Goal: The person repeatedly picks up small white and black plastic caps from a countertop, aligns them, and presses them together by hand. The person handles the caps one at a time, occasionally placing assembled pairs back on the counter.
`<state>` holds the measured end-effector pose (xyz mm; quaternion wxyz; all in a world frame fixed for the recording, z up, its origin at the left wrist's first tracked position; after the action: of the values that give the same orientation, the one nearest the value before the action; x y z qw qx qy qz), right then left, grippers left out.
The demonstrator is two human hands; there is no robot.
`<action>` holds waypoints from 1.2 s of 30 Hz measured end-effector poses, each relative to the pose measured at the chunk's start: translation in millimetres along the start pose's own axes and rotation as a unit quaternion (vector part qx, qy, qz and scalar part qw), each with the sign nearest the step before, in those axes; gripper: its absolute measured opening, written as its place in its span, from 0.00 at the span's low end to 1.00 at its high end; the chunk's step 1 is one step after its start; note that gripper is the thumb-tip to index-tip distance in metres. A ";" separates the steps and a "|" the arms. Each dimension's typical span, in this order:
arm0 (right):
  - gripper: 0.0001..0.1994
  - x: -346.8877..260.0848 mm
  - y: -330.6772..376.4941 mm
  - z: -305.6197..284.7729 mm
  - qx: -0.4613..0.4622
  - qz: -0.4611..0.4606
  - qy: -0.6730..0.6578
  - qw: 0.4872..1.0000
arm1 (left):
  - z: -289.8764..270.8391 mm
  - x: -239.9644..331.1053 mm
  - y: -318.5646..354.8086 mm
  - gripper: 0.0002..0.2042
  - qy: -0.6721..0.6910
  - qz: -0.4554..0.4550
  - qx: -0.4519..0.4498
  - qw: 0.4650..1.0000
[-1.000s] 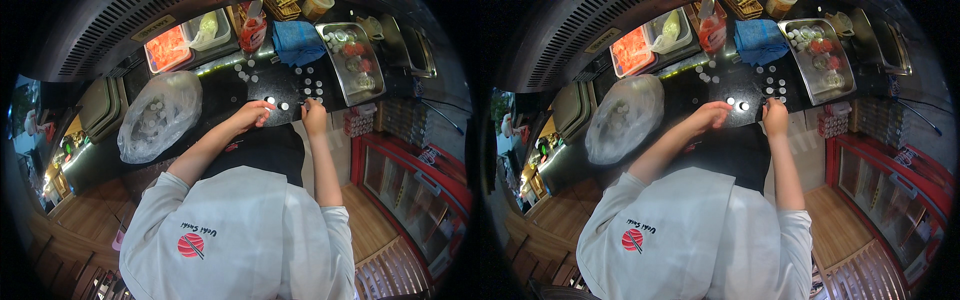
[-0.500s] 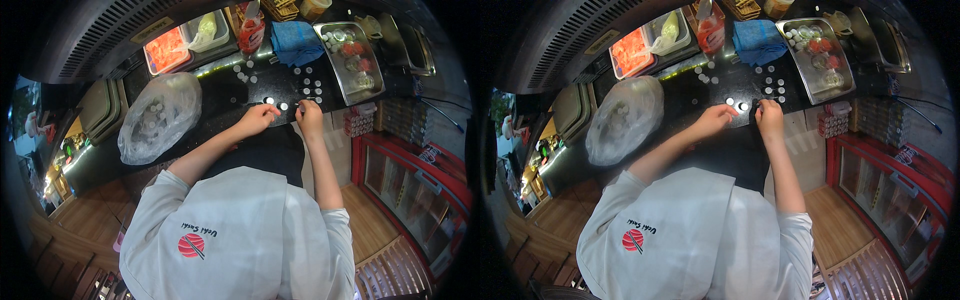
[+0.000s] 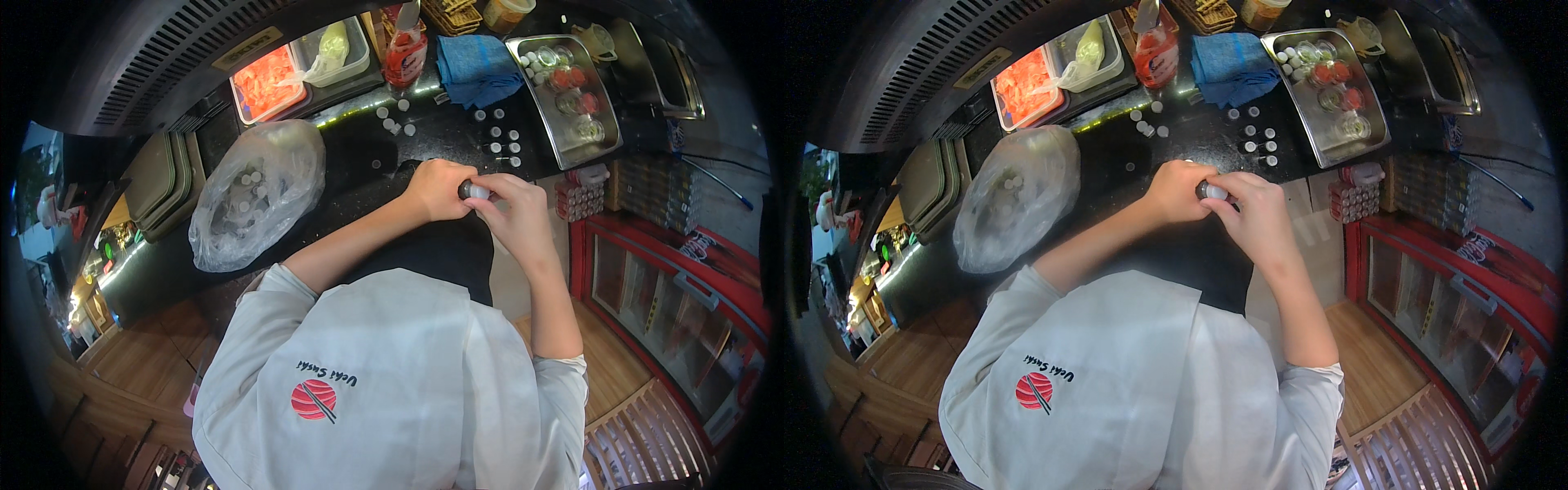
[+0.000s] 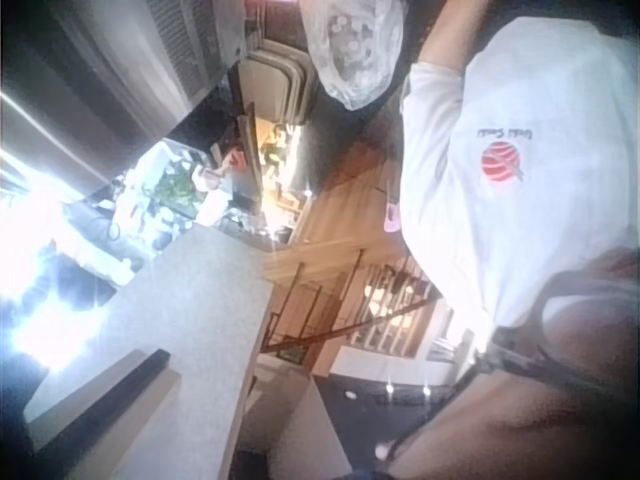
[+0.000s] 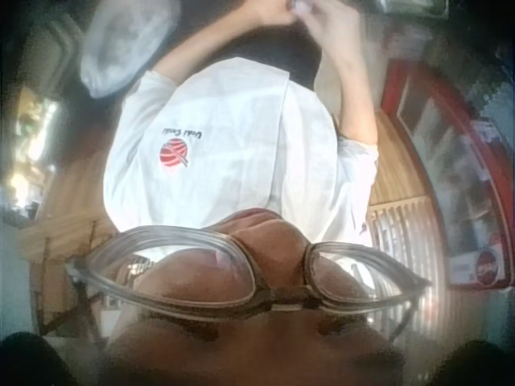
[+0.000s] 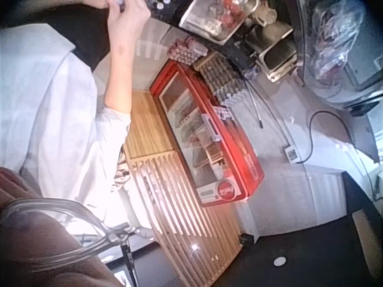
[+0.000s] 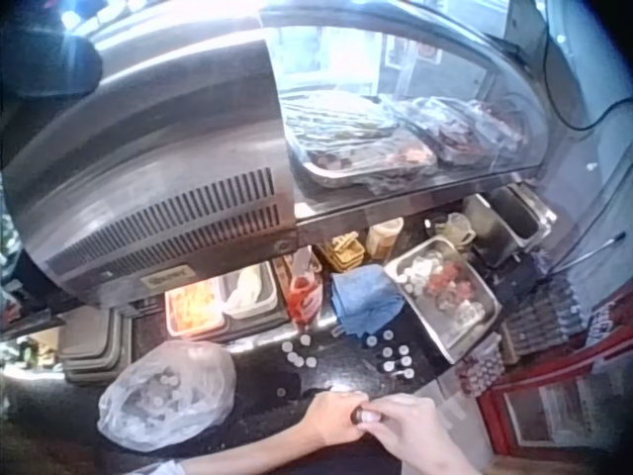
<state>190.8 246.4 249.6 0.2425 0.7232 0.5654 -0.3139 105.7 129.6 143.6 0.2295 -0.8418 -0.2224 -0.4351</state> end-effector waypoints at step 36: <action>0.12 -24.1 11.0 0.4 -0.043 -0.084 0.075 0.993 | -15.9 18.0 12.2 0.14 0.090 -0.100 -0.060 0.989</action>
<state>197.5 227.4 266.8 0.2031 0.6836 0.6537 -0.2532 112.1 113.9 164.5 0.1526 -0.7850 -0.2576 -0.5424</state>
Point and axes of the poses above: each hand's wrist, its own y-axis away from the middle knuckle, its own z-axis out of the palm, x = y × z, the point moved 3 cm from there along -y, towards the middle knuckle, and after that the axes turned 4 degrees about x, right-handed, at the moved point
